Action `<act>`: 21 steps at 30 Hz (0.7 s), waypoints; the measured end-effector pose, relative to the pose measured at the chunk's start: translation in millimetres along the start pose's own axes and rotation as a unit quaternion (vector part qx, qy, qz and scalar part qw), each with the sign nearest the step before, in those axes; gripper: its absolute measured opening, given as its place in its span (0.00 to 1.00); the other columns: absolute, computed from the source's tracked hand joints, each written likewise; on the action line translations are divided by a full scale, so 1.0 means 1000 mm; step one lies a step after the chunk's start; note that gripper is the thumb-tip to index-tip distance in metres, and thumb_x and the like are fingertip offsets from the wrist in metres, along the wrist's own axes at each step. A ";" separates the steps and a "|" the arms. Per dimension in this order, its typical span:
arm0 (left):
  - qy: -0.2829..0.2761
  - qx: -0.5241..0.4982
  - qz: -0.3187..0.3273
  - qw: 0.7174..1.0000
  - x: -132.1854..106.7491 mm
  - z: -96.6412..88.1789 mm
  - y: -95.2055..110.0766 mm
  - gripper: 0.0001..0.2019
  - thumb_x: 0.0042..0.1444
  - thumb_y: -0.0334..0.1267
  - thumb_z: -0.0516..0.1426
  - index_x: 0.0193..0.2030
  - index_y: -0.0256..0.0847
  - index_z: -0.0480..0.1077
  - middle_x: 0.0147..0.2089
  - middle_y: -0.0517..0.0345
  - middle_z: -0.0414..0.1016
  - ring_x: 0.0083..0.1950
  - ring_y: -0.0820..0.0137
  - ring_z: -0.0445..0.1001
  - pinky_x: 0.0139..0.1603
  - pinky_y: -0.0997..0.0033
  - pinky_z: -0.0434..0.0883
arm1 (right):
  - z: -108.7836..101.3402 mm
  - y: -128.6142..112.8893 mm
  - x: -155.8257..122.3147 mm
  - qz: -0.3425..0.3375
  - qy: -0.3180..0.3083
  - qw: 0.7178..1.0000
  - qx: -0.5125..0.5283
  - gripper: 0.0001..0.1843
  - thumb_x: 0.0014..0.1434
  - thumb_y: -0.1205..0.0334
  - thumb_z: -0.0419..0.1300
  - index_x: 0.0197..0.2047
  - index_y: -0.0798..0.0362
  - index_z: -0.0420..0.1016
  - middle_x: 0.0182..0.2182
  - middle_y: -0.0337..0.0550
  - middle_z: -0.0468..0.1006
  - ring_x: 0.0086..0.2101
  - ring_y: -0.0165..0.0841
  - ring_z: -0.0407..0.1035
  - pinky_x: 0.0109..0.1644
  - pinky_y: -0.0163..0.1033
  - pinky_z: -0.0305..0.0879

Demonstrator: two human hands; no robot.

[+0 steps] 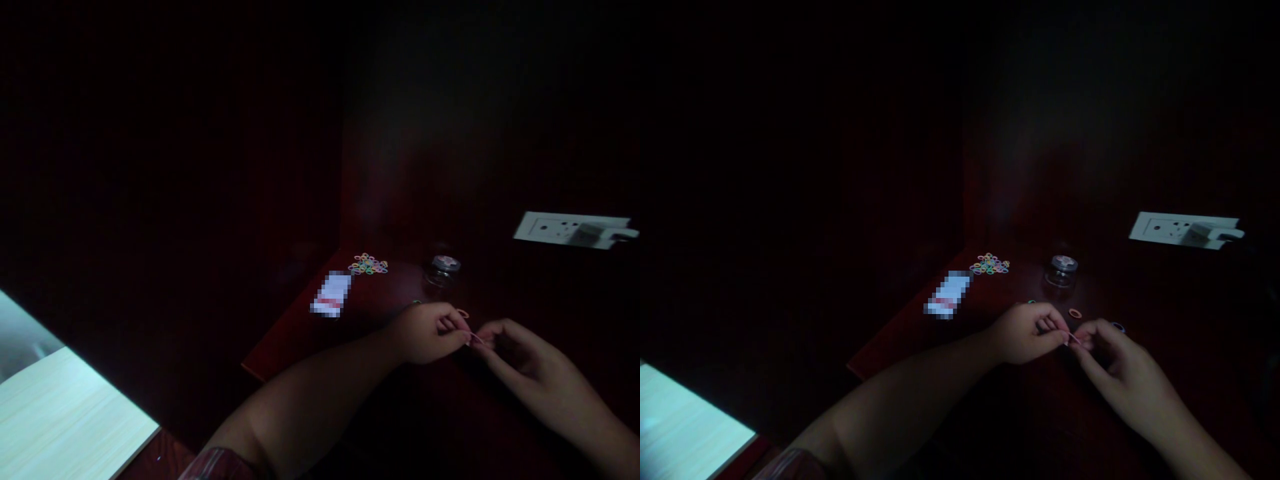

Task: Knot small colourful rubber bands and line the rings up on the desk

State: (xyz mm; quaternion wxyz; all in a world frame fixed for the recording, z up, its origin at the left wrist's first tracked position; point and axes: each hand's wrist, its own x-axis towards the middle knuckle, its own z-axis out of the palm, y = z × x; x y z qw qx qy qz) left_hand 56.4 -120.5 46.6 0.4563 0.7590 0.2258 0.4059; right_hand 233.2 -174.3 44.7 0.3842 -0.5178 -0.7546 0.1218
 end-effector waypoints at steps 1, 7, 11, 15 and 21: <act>0.003 -0.008 -0.001 1.000 0.000 0.000 -0.001 0.04 0.50 0.32 0.58 0.32 0.34 0.69 0.31 0.56 0.72 0.28 0.78 0.67 0.30 0.78 0.66 | 0.000 -0.001 -0.001 -0.005 0.007 1.000 0.000 0.12 0.54 0.51 0.58 0.37 0.50 0.69 0.31 0.44 0.76 0.30 0.37 0.72 0.31 0.37 0.71; 0.031 -0.059 -0.022 0.998 0.002 0.003 -0.006 0.04 0.49 0.30 0.59 0.32 0.34 0.67 0.33 0.53 0.73 0.29 0.77 0.69 0.31 0.77 0.67 | 0.001 0.003 -0.003 -0.029 0.032 0.999 -0.012 0.13 0.52 0.51 0.61 0.41 0.43 0.70 0.35 0.48 0.77 0.34 0.38 0.74 0.32 0.35 0.72; 0.037 -0.089 -0.050 0.994 0.004 0.005 -0.008 0.06 0.49 0.31 0.60 0.33 0.33 0.67 0.34 0.50 0.74 0.32 0.75 0.72 0.33 0.76 0.69 | 0.003 0.004 -0.003 -0.051 0.058 0.997 -0.025 0.15 0.50 0.50 0.62 0.40 0.46 0.70 0.33 0.45 0.77 0.32 0.40 0.74 0.33 0.40 0.73; 0.035 -0.081 -0.072 0.993 0.004 0.005 -0.007 0.07 0.48 0.31 0.60 0.33 0.33 0.68 0.35 0.49 0.75 0.31 0.74 0.73 0.34 0.73 0.70 | 0.003 0.001 -0.001 -0.086 0.065 0.993 -0.040 0.10 0.53 0.52 0.59 0.38 0.47 0.71 0.33 0.44 0.77 0.31 0.39 0.74 0.35 0.41 0.71; 0.033 -0.095 -0.093 0.991 0.003 0.005 -0.004 0.06 0.47 0.31 0.61 0.32 0.32 0.68 0.33 0.50 0.75 0.30 0.75 0.72 0.34 0.74 0.70 | 0.002 0.000 -0.003 -0.083 0.084 0.992 -0.053 0.14 0.55 0.53 0.59 0.43 0.48 0.70 0.35 0.45 0.77 0.32 0.38 0.74 0.35 0.40 0.71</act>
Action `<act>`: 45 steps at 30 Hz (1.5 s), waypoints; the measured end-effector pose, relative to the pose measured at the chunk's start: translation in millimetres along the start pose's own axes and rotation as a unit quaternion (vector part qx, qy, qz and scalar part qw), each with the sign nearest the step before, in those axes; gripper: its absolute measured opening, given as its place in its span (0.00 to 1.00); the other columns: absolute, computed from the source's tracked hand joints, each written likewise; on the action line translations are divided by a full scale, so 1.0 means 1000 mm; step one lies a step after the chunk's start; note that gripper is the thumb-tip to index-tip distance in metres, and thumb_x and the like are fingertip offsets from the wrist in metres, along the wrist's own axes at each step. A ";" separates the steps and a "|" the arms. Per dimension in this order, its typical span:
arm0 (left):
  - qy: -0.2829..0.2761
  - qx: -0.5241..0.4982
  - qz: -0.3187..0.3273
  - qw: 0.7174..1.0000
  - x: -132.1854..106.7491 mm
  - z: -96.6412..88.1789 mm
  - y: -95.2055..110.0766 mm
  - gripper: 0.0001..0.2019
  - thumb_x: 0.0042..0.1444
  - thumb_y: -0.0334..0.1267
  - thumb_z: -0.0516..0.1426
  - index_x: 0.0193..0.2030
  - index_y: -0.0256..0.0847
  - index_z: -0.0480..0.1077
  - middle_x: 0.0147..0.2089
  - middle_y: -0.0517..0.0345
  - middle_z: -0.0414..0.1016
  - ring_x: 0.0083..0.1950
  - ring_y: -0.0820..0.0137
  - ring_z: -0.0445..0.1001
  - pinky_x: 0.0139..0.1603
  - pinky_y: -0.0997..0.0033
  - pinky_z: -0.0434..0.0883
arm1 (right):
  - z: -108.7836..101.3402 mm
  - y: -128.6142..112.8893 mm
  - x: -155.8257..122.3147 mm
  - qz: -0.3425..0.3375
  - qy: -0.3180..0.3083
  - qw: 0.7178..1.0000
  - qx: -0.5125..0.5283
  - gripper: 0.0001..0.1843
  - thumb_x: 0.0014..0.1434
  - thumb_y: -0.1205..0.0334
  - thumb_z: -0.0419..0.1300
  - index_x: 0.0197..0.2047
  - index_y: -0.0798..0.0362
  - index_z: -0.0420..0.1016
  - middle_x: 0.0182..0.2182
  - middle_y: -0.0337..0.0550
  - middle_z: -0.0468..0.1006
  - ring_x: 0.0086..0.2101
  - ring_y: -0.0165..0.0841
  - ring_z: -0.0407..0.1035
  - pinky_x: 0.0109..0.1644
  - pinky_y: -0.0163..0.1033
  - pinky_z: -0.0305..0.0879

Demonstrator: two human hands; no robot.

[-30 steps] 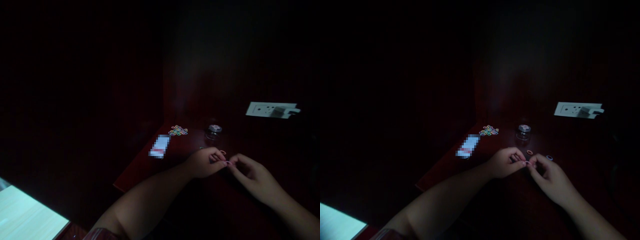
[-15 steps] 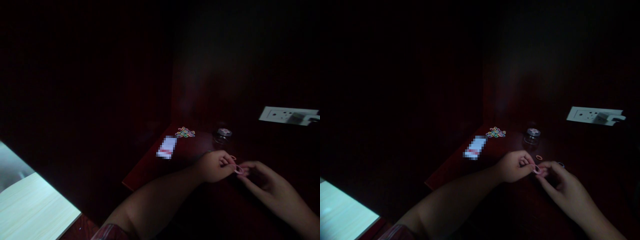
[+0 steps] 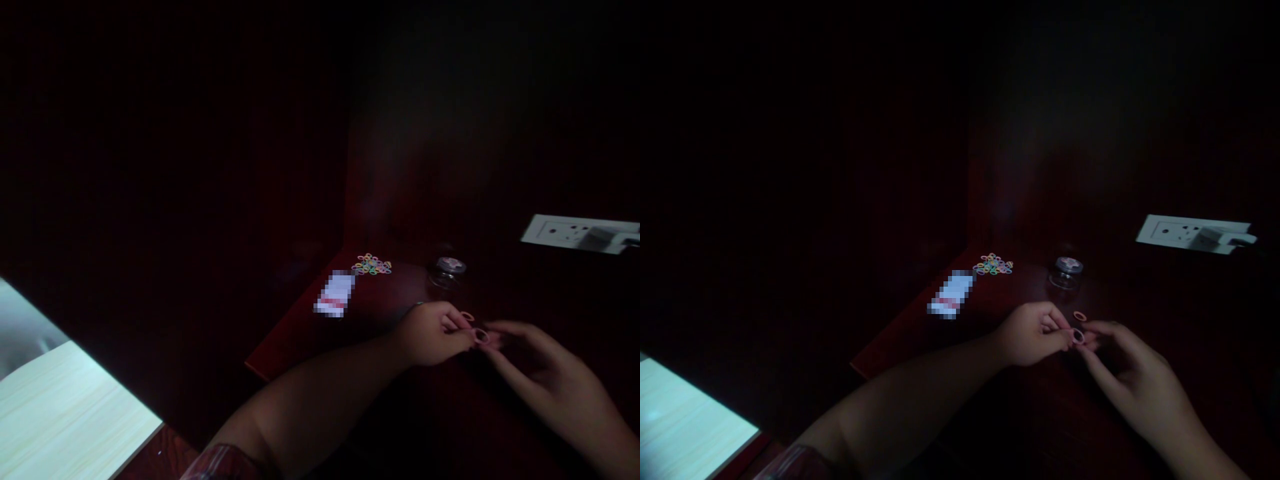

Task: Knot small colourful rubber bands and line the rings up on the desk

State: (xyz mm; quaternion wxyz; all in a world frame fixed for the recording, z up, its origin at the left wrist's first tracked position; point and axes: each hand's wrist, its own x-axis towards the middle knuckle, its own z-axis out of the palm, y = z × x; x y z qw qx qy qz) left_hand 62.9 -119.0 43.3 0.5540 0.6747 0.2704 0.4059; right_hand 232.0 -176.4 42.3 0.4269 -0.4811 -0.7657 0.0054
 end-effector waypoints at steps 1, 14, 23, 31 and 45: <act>0.002 0.000 -0.005 1.000 0.000 0.000 0.001 0.06 0.48 0.31 0.60 0.32 0.32 0.68 0.33 0.50 0.75 0.30 0.76 0.72 0.34 0.74 0.69 | 0.000 0.000 0.000 -0.002 0.004 1.000 -0.003 0.15 0.55 0.53 0.59 0.44 0.49 0.69 0.36 0.45 0.77 0.33 0.38 0.74 0.35 0.39 0.71; -0.009 0.013 0.054 0.998 0.001 -0.001 -0.002 0.08 0.48 0.30 0.59 0.36 0.33 0.68 0.31 0.54 0.72 0.31 0.76 0.71 0.32 0.77 0.67 | -0.001 0.005 0.002 -0.038 0.002 0.999 0.010 0.09 0.56 0.57 0.60 0.40 0.50 0.74 0.37 0.43 0.77 0.36 0.36 0.73 0.41 0.38 0.69; -0.028 0.104 0.116 0.987 -0.005 -0.006 0.010 0.09 0.49 0.34 0.59 0.38 0.33 0.71 0.35 0.53 0.75 0.32 0.77 0.71 0.33 0.78 0.68 | 0.006 -0.002 0.000 0.079 0.054 0.989 0.117 0.09 0.54 0.59 0.62 0.38 0.52 0.75 0.34 0.45 0.78 0.35 0.35 0.73 0.41 0.39 0.70; -0.005 0.181 0.149 0.972 -0.005 -0.009 0.012 0.08 0.52 0.36 0.58 0.37 0.37 0.74 0.38 0.54 0.78 0.33 0.75 0.73 0.37 0.75 0.71 | 0.005 -0.006 0.001 0.095 0.055 0.981 0.158 0.09 0.52 0.60 0.63 0.38 0.53 0.75 0.33 0.45 0.79 0.34 0.35 0.73 0.41 0.40 0.70; -0.023 0.211 0.145 0.967 -0.002 -0.012 0.008 0.09 0.56 0.38 0.55 0.38 0.37 0.74 0.37 0.55 0.78 0.35 0.74 0.74 0.39 0.74 0.71 | 0.001 -0.007 0.003 0.062 0.040 0.990 0.122 0.06 0.56 0.61 0.60 0.37 0.54 0.74 0.32 0.44 0.77 0.33 0.33 0.71 0.39 0.39 0.67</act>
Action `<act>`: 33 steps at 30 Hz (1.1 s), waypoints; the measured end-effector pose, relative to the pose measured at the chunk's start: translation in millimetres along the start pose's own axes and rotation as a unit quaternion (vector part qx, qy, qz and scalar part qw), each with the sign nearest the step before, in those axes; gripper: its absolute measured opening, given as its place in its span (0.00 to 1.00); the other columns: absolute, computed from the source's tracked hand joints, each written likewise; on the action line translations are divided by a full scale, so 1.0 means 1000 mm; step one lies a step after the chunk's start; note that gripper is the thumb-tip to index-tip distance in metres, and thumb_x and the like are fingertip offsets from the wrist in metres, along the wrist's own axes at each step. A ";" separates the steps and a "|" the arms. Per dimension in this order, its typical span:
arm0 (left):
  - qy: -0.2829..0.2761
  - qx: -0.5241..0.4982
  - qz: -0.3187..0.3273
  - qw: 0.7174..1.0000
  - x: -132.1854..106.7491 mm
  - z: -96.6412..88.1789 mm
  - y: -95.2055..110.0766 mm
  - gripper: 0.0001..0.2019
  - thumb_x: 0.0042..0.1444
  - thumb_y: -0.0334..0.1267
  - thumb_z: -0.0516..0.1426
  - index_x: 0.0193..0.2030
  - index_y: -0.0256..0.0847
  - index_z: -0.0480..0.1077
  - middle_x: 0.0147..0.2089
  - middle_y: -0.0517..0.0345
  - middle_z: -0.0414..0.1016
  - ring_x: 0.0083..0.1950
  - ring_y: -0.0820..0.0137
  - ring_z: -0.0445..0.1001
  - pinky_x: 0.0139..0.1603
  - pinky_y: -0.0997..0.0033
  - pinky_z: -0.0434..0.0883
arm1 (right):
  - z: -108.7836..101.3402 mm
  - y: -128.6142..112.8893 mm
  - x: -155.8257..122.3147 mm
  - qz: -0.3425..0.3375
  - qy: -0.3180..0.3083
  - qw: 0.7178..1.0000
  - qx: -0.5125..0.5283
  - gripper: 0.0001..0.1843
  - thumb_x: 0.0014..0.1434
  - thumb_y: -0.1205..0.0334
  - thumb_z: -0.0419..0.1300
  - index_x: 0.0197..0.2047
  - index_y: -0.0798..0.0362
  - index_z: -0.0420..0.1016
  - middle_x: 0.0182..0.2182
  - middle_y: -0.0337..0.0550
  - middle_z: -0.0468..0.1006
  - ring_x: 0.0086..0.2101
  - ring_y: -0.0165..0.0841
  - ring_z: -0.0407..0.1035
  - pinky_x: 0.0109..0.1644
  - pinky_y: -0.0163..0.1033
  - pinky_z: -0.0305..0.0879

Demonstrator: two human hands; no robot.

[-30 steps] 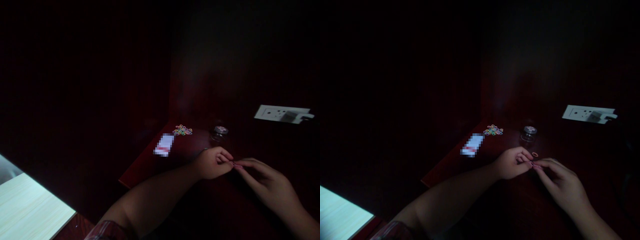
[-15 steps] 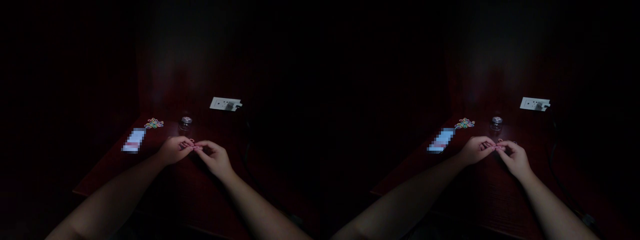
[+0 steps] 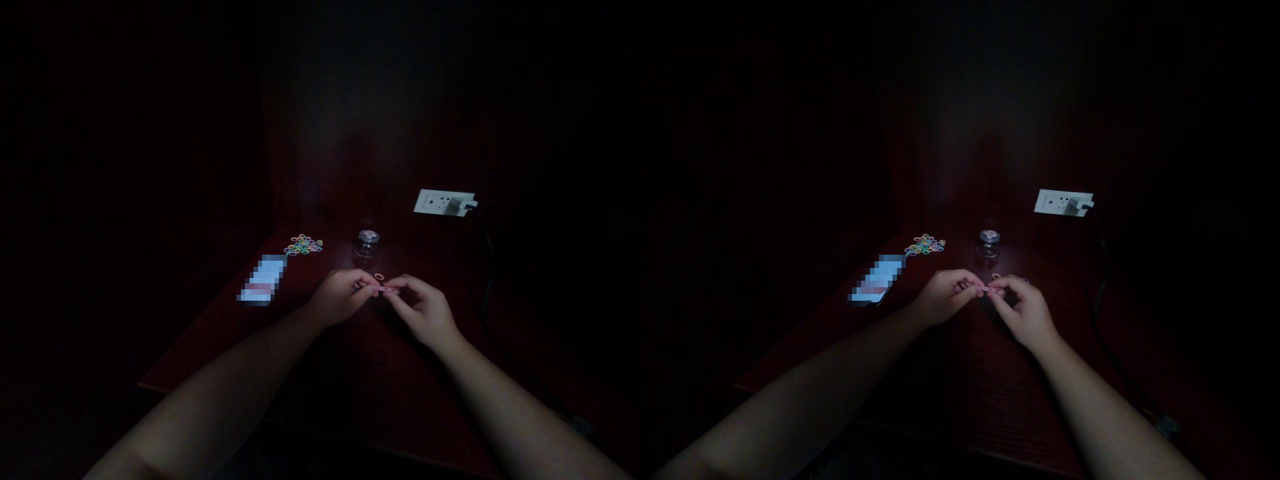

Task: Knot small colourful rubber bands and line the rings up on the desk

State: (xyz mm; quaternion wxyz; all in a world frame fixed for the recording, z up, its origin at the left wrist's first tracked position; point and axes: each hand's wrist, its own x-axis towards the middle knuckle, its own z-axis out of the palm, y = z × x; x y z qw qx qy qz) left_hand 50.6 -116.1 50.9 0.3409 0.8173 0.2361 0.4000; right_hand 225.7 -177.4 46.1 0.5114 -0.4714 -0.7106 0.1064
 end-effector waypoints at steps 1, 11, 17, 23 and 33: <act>-0.001 0.002 0.000 1.000 0.000 0.000 0.000 0.09 0.56 0.38 0.54 0.38 0.37 0.73 0.38 0.55 0.78 0.36 0.74 0.74 0.39 0.74 0.71 | 0.000 0.000 0.000 0.002 -0.002 1.000 -0.001 0.06 0.56 0.61 0.60 0.37 0.54 0.74 0.32 0.44 0.77 0.33 0.33 0.71 0.39 0.38 0.67; -0.023 0.050 -0.015 0.998 0.000 -0.005 0.006 0.09 0.57 0.37 0.52 0.37 0.37 0.72 0.38 0.55 0.76 0.37 0.73 0.72 0.39 0.73 0.68 | -0.003 0.002 -0.001 0.034 -0.025 0.999 -0.019 0.09 0.59 0.58 0.56 0.35 0.53 0.72 0.32 0.45 0.76 0.33 0.35 0.70 0.37 0.39 0.67; -0.042 0.059 -0.021 0.997 0.002 -0.008 0.008 0.08 0.58 0.35 0.51 0.37 0.36 0.71 0.36 0.57 0.76 0.35 0.74 0.71 0.38 0.74 0.67 | -0.011 0.009 0.002 0.045 -0.028 0.998 -0.025 0.10 0.58 0.57 0.56 0.32 0.54 0.71 0.29 0.43 0.75 0.30 0.33 0.69 0.34 0.37 0.65; -0.044 0.036 -0.033 0.998 0.000 -0.005 0.007 0.09 0.57 0.38 0.52 0.37 0.36 0.71 0.36 0.57 0.76 0.33 0.75 0.70 0.36 0.75 0.67 | -0.007 0.000 0.001 0.024 -0.060 0.998 -0.017 0.09 0.58 0.58 0.56 0.34 0.54 0.73 0.29 0.42 0.76 0.31 0.33 0.70 0.37 0.38 0.66; -0.047 0.049 -0.036 0.997 -0.001 -0.006 0.007 0.09 0.57 0.38 0.52 0.37 0.37 0.70 0.35 0.58 0.74 0.32 0.76 0.68 0.33 0.76 0.66 | -0.009 -0.001 0.002 0.004 -0.054 0.998 -0.025 0.07 0.59 0.60 0.55 0.35 0.53 0.72 0.30 0.43 0.76 0.32 0.33 0.70 0.39 0.38 0.66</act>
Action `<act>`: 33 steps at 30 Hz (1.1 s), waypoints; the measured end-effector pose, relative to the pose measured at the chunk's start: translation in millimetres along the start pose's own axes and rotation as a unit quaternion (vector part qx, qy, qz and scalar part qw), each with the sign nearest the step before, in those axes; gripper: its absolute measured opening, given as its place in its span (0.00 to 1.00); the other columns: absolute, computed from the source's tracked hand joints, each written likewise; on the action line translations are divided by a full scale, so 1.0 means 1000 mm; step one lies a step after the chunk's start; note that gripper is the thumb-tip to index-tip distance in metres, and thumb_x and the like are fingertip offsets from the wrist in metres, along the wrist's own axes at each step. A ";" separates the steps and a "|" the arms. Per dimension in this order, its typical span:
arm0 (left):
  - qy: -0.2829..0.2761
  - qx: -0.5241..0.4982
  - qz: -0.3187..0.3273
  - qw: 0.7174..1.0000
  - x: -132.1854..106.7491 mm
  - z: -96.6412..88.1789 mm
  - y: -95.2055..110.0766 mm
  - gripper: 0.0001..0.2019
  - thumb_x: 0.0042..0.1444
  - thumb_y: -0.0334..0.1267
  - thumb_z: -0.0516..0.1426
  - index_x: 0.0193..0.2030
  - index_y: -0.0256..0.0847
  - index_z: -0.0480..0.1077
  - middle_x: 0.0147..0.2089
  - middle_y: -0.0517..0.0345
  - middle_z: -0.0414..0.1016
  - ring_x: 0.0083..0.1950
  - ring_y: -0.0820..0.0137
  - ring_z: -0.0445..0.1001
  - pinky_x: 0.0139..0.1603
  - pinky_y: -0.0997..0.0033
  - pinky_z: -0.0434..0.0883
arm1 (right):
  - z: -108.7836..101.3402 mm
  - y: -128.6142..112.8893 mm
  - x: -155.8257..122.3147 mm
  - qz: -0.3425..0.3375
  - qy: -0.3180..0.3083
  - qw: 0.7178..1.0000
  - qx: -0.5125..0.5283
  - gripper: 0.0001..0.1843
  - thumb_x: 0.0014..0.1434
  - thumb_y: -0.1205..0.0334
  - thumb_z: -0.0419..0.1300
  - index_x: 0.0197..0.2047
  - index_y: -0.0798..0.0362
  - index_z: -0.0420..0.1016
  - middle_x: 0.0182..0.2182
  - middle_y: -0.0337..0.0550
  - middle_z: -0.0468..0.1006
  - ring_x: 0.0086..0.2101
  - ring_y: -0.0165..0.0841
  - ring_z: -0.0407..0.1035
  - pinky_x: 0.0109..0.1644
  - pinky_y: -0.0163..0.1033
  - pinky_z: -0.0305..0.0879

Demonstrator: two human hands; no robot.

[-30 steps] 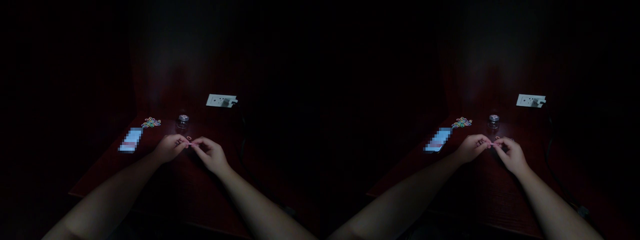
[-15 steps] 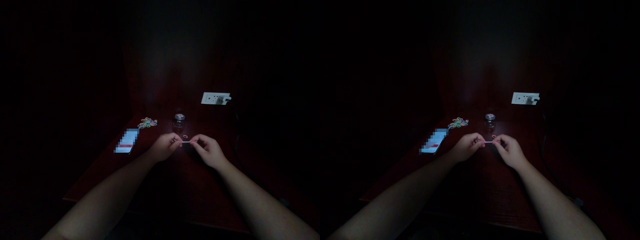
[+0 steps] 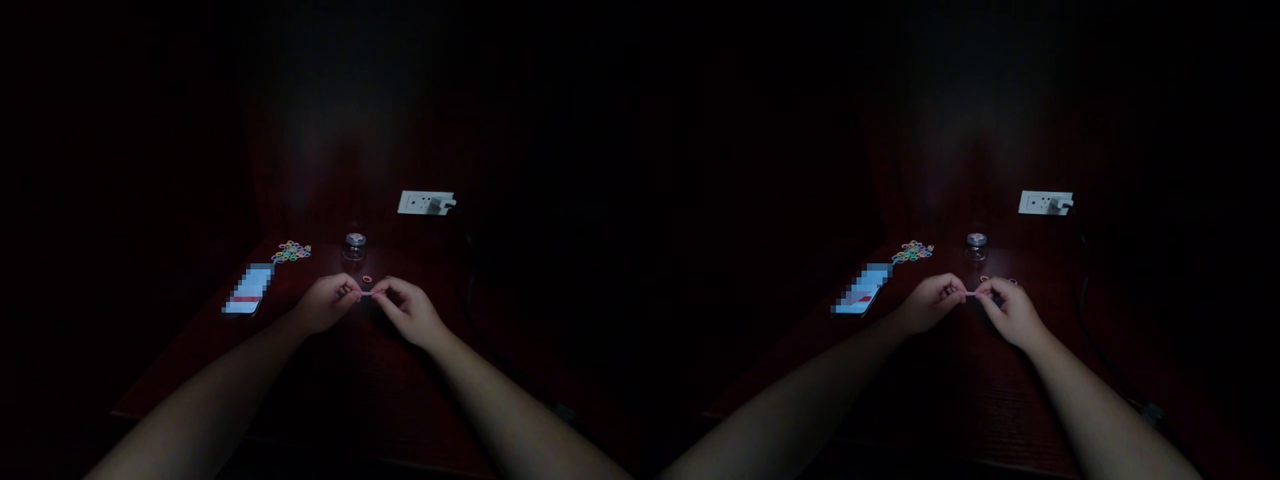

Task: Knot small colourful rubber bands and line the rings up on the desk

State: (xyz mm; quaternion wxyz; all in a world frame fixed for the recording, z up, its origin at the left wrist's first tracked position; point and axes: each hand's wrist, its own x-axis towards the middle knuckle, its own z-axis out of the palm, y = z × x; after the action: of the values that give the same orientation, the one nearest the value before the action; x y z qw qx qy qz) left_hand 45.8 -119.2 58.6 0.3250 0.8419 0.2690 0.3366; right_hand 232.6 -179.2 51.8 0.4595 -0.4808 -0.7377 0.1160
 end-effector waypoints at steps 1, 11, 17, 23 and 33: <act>-0.001 0.000 0.000 1.000 0.000 0.000 0.000 0.09 0.57 0.39 0.52 0.37 0.37 0.70 0.35 0.57 0.74 0.32 0.76 0.68 0.33 0.76 0.66 | 0.000 0.000 0.000 -0.002 0.000 1.000 -0.002 0.07 0.59 0.61 0.55 0.35 0.53 0.72 0.30 0.43 0.76 0.32 0.33 0.70 0.39 0.38 0.66; -0.017 0.035 0.009 0.999 0.001 -0.007 0.004 0.08 0.57 0.38 0.51 0.35 0.37 0.69 0.32 0.60 0.71 0.31 0.75 0.66 0.31 0.76 0.62 | -0.013 0.012 0.004 0.035 0.034 0.999 0.009 0.08 0.59 0.59 0.54 0.31 0.54 0.69 0.28 0.41 0.72 0.30 0.32 0.67 0.34 0.36 0.63; -0.021 0.032 -0.001 0.999 0.001 -0.007 0.005 0.08 0.57 0.39 0.52 0.34 0.37 0.69 0.30 0.60 0.70 0.29 0.76 0.65 0.29 0.77 0.61 | -0.013 0.007 0.005 0.034 0.032 0.999 0.011 0.08 0.59 0.60 0.55 0.31 0.53 0.69 0.28 0.42 0.73 0.30 0.32 0.67 0.33 0.35 0.63; -0.073 -0.025 -0.012 0.997 -0.003 -0.001 -0.003 0.08 0.55 0.40 0.53 0.34 0.36 0.69 0.28 0.60 0.70 0.28 0.77 0.64 0.29 0.78 0.62 | 0.011 -0.003 -0.003 0.015 -0.063 0.998 0.018 0.07 0.59 0.63 0.53 0.32 0.54 0.69 0.27 0.40 0.72 0.28 0.30 0.66 0.31 0.34 0.62; -0.099 -0.036 -0.023 0.994 0.000 -0.008 -0.016 0.09 0.56 0.40 0.53 0.34 0.36 0.69 0.28 0.60 0.69 0.28 0.77 0.64 0.28 0.79 0.60 | -0.004 0.015 0.003 0.070 -0.008 0.998 0.000 0.08 0.59 0.60 0.53 0.30 0.54 0.68 0.25 0.38 0.68 0.27 0.29 0.62 0.30 0.33 0.59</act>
State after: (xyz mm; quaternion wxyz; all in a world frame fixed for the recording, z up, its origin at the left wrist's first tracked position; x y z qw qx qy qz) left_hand 36.3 -105.7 51.7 0.3880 0.8521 0.2425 0.2540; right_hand 244.2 -170.2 46.5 0.4448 -0.5302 -0.7058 0.1515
